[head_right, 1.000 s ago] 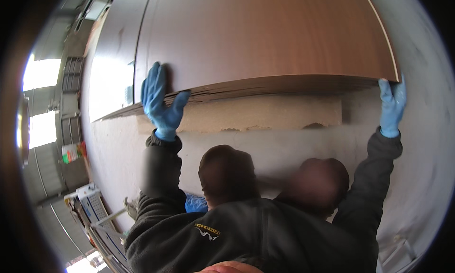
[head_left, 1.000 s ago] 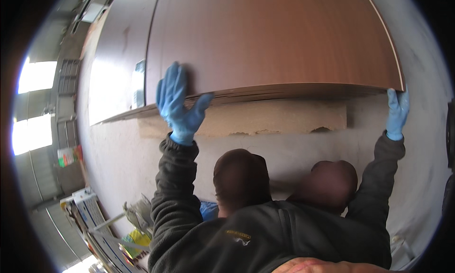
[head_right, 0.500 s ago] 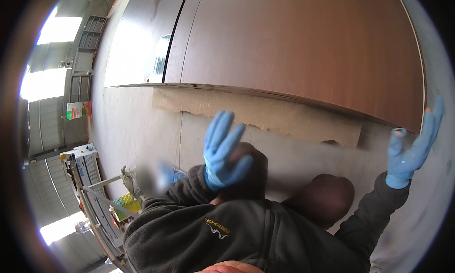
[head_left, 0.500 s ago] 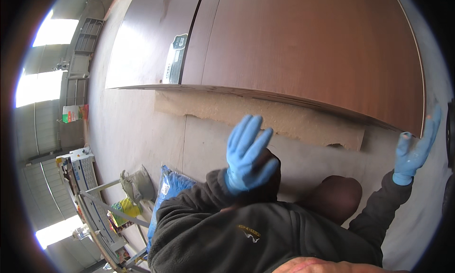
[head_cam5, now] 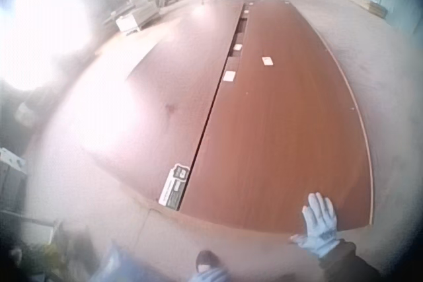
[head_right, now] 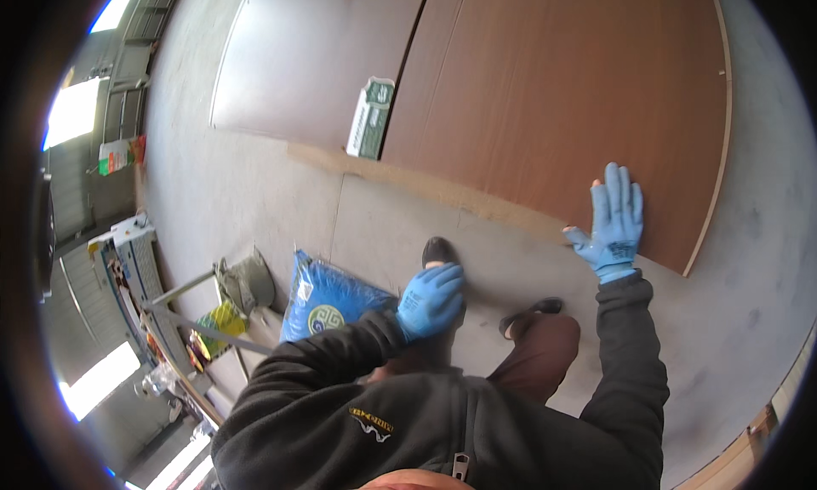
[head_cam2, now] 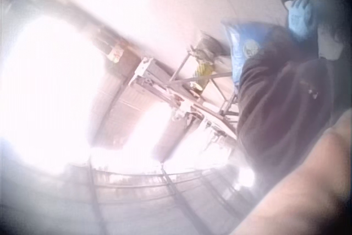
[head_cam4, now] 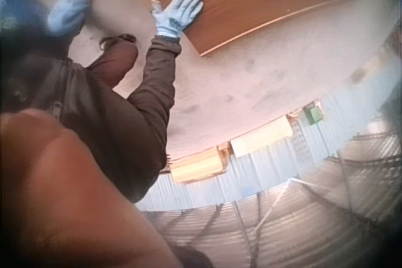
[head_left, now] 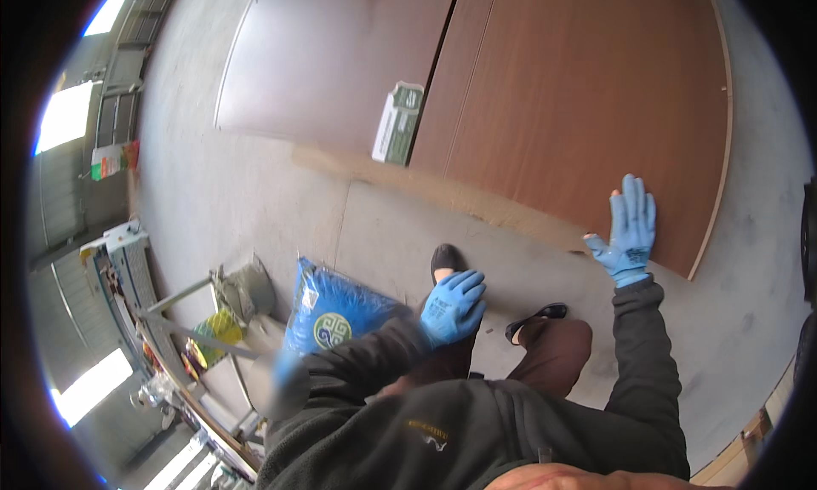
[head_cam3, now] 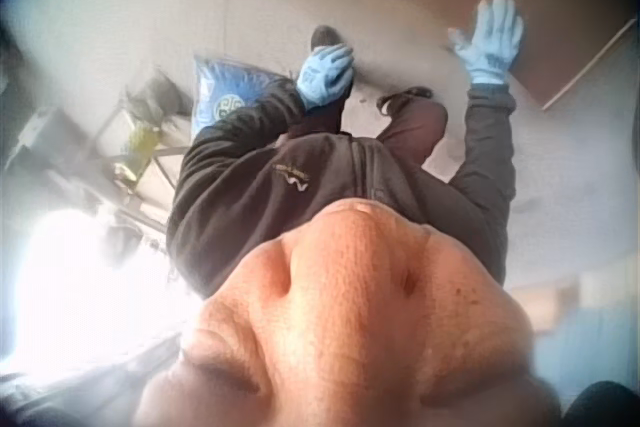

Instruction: The person puts on blue gloves, picks up a water bottle and a roll of tape, then handles several brown wooden panels and thin strips. They place the strips onto the panels and stack the panels on the floor.

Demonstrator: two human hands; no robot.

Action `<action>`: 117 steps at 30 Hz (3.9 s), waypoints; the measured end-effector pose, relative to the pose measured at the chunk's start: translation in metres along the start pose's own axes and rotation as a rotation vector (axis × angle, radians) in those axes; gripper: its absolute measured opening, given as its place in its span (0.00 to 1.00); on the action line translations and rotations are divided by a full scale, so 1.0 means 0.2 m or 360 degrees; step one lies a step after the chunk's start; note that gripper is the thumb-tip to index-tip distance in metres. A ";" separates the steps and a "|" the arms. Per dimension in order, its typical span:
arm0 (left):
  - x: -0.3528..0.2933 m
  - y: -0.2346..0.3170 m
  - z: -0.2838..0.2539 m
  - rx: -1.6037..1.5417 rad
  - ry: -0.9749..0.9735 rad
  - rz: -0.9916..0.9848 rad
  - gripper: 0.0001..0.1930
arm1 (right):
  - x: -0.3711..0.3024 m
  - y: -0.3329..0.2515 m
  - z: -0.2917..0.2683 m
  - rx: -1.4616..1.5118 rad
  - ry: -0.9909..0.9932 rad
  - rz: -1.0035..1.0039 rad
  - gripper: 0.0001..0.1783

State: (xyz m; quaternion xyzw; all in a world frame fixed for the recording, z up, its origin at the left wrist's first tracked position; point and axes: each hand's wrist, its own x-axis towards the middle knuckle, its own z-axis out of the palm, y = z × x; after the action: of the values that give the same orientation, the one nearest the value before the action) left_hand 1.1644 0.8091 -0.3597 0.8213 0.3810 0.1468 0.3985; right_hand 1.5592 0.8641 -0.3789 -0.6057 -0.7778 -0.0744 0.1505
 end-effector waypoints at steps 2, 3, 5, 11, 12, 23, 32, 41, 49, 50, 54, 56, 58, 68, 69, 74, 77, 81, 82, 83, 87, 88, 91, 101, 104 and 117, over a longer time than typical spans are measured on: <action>-0.05 0.02 -0.04 -0.0067 -0.0020 -0.0077 0.15 | 0.00 0.02 -0.03 0.0003 -0.0059 0.0022 0.49; -0.09 0.04 -0.05 0.0021 -0.0153 -0.0192 0.13 | 0.01 0.02 -0.06 0.0058 -0.0088 0.0012 0.49; -0.19 0.07 -0.08 0.0028 -0.0168 -0.0202 0.11 | 0.03 0.00 -0.13 0.0121 -0.0215 0.0065 0.50; -0.70 0.29 -0.34 0.0346 -0.0193 -0.0627 0.19 | 0.35 -0.50 -0.50 0.0351 -0.0572 0.0438 0.46; -0.80 0.32 -0.42 0.0268 -0.0184 -0.0687 0.20 | 0.42 -0.64 -0.59 0.0426 -0.0604 0.0387 0.43; -1.46 0.25 -1.86 -0.0236 0.0422 -0.1517 0.26 | 1.02 -2.04 -1.36 0.0758 -0.1703 0.0406 0.38; -1.78 0.13 -2.65 -0.0270 0.1240 -0.1599 0.24 | 1.48 -2.22 -0.93 0.0315 -0.2171 0.0238 0.40; -2.30 -0.31 -3.41 -0.0346 0.1851 -0.2037 0.26 | 2.79 -3.08 -0.41 0.0010 -0.2017 -0.0014 0.39; -2.90 -0.81 -3.61 -0.0693 0.2608 -0.2229 0.26 | 3.71 -4.86 -0.19 0.0207 -0.1831 -0.0848 0.34; -2.98 -0.89 -3.64 -0.0744 0.2686 -0.2220 0.26 | 3.75 -5.09 -0.19 0.0324 -0.1837 -0.0907 0.34; -3.40 -1.24 -3.93 -0.0807 0.2911 -0.2051 0.21 | 3.84 -5.93 -0.18 0.0554 -0.1846 -0.1025 0.35; -3.56 -1.32 -4.11 -0.0988 0.2923 -0.2007 0.17 | 3.84 -6.25 -0.20 0.0563 -0.1924 -0.1069 0.35; -3.66 -1.35 -4.28 -0.0888 0.3085 -0.1918 0.17 | 3.87 -6.53 -0.25 0.0635 -0.1926 -0.1206 0.34; -4.22 -1.71 -4.96 -0.0488 0.3291 -0.2096 0.25 | 4.07 -8.01 -0.39 0.1032 -0.1923 -0.1672 0.31; -4.25 -1.74 -5.02 -0.0453 0.3340 -0.2078 0.25 | 4.09 -8.11 -0.40 0.1048 -0.1840 -0.1791 0.30; -4.36 -1.90 -5.46 -0.0406 0.3672 -0.2010 0.23 | 4.32 -8.61 -0.48 0.1452 -0.1225 -0.2378 0.20; -4.47 -2.04 -5.71 -0.0451 0.3675 -0.2059 0.23 | 4.45 -8.81 -0.51 0.1706 -0.1031 -0.2594 0.17; -4.64 -2.13 -5.88 0.0575 0.2945 -0.2851 0.23 | 4.47 -8.93 -0.48 0.1615 -0.1157 -0.2824 0.18; -4.71 -2.14 -5.89 0.0332 0.2889 -0.2957 0.30 | 4.44 -8.93 -0.46 0.1567 -0.1252 -0.2843 0.19; -4.76 -2.17 -5.90 0.0366 0.2801 -0.3251 0.32 | 4.41 -8.93 -0.44 0.1556 -0.1340 -0.2860 0.19; -5.02 -2.29 -5.85 0.0294 0.2776 -0.3959 0.48 | 4.22 -8.97 -0.34 0.0928 -0.1759 -0.2675 0.35; -5.08 -2.32 -5.83 0.0243 0.2793 -0.4079 0.50 | 4.17 -8.99 -0.32 0.0757 -0.1931 -0.2587 0.37; -5.27 -2.36 -5.80 -0.0109 0.2847 -0.4325 0.59 | 4.07 -9.12 -0.23 0.0477 -0.2573 -0.2180 0.42; -5.45 -2.33 -5.77 -0.0951 0.2885 -0.4264 0.64 | 3.96 -9.24 -0.08 0.0527 -0.3480 -0.1492 0.26; -5.45 -2.32 -5.76 -0.0971 0.2893 -0.4236 0.62 | 3.97 -9.24 -0.08 0.0679 -0.3479 -0.1436 0.28; -5.45 -2.36 -5.59 -0.0338 0.2723 -0.4388 0.52 | 4.03 -9.30 -0.31 0.0451 -0.2144 -0.2454 0.46</action>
State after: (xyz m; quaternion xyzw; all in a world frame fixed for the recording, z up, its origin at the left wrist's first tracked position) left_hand -0.4108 0.7919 0.0613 0.4708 -0.8741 -0.1109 0.0442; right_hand -0.4037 1.1122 0.0651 0.1647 -0.8793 0.2961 -0.3346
